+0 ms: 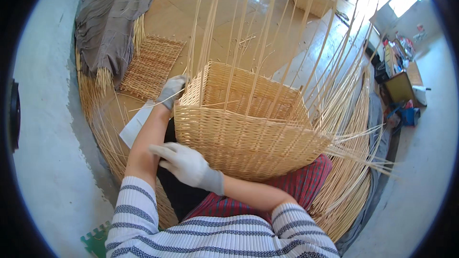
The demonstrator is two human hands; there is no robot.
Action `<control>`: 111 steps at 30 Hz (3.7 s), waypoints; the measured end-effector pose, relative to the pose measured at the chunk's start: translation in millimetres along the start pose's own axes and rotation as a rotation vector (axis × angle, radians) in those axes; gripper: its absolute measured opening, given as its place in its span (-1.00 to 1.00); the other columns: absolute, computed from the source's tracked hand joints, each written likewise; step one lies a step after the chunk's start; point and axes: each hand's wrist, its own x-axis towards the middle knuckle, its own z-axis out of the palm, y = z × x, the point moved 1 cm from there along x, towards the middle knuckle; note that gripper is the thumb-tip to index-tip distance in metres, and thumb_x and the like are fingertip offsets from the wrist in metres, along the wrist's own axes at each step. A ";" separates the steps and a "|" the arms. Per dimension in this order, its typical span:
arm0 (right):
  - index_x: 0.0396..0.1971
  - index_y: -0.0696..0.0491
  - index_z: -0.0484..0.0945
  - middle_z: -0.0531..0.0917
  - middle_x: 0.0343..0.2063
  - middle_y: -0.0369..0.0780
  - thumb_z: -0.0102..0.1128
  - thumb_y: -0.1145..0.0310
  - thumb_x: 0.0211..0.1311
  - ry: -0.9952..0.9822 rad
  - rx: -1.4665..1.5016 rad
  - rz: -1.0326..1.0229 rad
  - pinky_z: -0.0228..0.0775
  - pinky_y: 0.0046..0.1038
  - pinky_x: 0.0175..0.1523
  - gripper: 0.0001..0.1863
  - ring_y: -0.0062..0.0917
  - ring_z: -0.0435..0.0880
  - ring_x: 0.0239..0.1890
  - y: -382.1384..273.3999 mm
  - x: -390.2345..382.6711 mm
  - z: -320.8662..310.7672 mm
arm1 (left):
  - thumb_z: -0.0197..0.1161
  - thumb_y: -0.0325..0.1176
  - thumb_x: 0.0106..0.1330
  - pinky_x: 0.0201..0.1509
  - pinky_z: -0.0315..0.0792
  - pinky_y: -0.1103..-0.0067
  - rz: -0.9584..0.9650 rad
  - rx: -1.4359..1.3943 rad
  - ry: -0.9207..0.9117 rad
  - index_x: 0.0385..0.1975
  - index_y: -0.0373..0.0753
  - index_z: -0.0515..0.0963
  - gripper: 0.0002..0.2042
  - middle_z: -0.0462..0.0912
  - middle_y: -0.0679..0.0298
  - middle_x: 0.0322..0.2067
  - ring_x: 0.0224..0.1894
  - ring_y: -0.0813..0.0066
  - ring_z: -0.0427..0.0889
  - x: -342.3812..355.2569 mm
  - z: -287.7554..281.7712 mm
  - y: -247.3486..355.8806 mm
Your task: Manually weave a large wicker or rattan basket using thin strips of material.
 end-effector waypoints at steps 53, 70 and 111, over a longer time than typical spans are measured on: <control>-0.12 0.16 0.61 0.66 -0.38 -0.27 0.11 0.52 0.38 0.329 -0.118 0.639 0.29 -0.69 -0.52 -0.84 -0.73 0.53 -0.57 92.2 -78.7 -67.1 | 0.29 -0.17 0.27 0.27 0.36 0.18 -0.832 0.702 0.905 0.22 -0.01 0.43 -0.51 0.38 0.08 0.19 0.24 0.04 0.45 -222.2 -210.9 -296.0; -0.16 0.11 0.69 0.70 -0.46 -0.22 0.20 0.56 0.28 0.247 -0.302 0.487 0.52 -0.53 -0.36 -0.82 -0.60 0.68 -0.49 68.7 -41.8 -55.3 | 0.17 -0.58 0.39 -0.13 0.61 0.50 0.411 -0.481 0.961 -0.16 -0.26 0.47 -0.89 0.56 0.23 -0.18 -0.19 0.46 0.61 -247.9 -199.2 -126.5; -0.02 -0.19 0.64 0.72 -0.30 -0.24 0.22 0.25 0.31 0.219 -0.134 0.152 0.59 -0.33 -0.26 -0.75 -0.32 0.73 -0.32 49.0 -46.4 -83.0 | 0.03 -0.42 0.55 0.14 0.41 0.64 0.684 -0.037 0.217 -0.08 -0.37 0.52 -0.82 0.55 0.28 -0.07 0.00 0.61 0.47 -154.2 22.9 25.9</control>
